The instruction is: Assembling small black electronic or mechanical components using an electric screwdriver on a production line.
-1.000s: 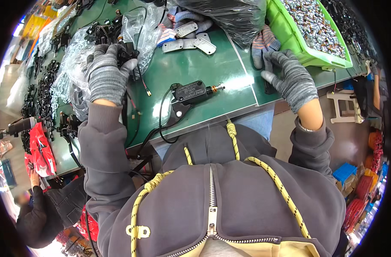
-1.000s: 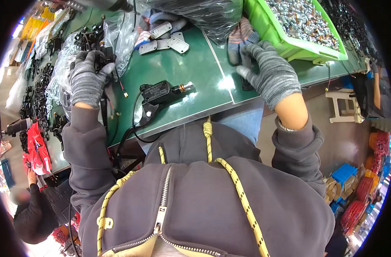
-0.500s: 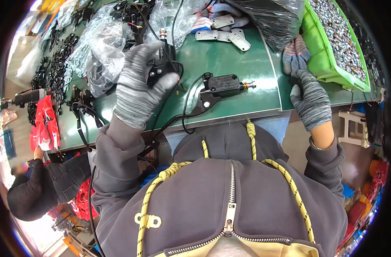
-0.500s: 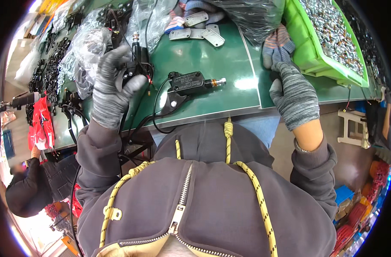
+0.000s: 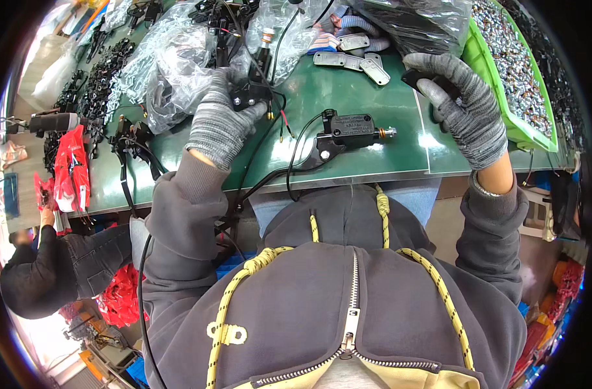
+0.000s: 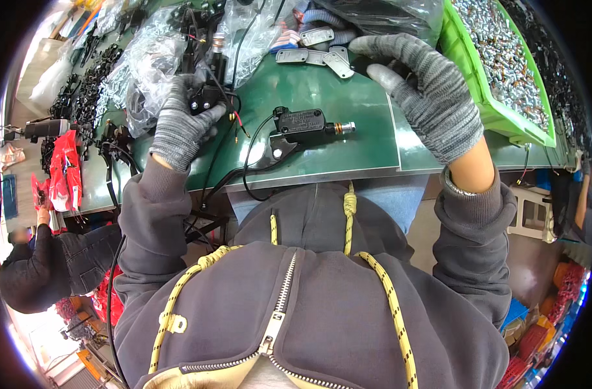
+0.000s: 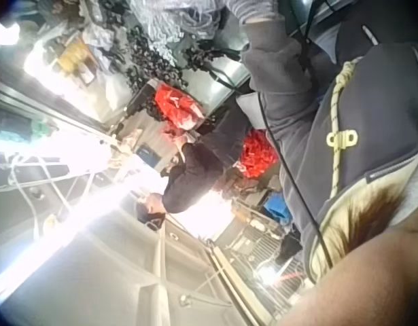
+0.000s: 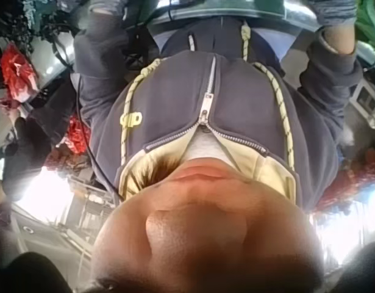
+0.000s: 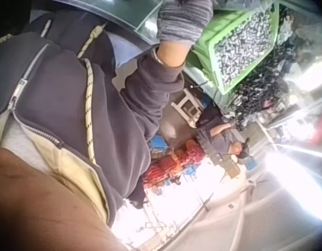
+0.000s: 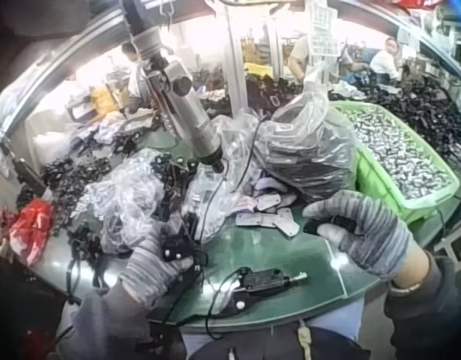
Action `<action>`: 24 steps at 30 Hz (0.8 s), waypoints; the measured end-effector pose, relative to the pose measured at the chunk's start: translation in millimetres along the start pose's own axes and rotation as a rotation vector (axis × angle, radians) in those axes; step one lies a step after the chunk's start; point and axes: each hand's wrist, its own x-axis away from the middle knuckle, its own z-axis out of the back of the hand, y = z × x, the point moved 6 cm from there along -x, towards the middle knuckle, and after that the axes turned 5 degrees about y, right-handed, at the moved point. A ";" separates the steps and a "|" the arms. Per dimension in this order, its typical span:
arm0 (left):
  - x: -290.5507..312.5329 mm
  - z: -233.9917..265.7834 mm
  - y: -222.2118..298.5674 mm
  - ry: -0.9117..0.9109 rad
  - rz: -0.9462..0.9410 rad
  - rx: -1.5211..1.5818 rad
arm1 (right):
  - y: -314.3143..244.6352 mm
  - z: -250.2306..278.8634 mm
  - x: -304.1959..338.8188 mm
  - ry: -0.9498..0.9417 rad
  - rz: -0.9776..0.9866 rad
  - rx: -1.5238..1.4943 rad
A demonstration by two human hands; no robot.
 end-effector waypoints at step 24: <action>11.8 -23.0 -5.6 -0.084 -0.282 0.216 | 5.6 -133.2 -94.0 -0.590 -0.362 0.025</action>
